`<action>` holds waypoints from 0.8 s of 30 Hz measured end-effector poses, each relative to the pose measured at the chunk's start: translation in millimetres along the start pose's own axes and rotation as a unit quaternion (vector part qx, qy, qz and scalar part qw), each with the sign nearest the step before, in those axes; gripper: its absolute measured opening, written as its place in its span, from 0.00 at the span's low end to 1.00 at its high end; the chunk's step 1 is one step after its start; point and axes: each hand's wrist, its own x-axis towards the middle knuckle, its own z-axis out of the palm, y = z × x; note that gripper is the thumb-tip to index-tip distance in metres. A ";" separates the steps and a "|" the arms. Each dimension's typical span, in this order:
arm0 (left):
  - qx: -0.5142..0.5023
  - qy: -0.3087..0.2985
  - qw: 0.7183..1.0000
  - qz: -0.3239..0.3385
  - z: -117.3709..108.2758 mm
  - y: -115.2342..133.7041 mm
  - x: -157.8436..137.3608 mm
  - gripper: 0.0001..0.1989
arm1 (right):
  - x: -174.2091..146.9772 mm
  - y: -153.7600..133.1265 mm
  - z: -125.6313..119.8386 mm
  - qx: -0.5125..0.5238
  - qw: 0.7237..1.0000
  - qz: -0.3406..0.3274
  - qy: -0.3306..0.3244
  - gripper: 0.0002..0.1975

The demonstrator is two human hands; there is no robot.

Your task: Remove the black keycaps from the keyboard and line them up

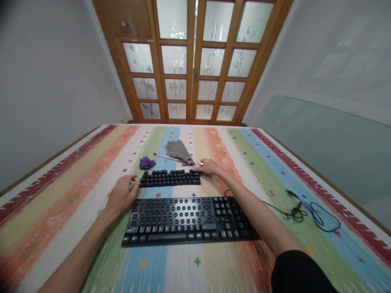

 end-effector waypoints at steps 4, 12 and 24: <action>0.000 -0.002 1.000 0.002 -0.9 1.1 0.2 0.14 | 1.8 -0.1 0.7 0.001 1.000 0.003 -0.003 0.25; 0.000 -0.004 1.000 0.006 -0.8 1.5 0.2 0.14 | 4.0 -1.8 3.0 0.007 1.000 0.005 -0.001 0.28; 0.014 -0.011 1.000 0.009 -2.0 2.2 -0.1 0.15 | 9.0 -7.0 4.7 0.014 1.000 0.006 -0.007 0.29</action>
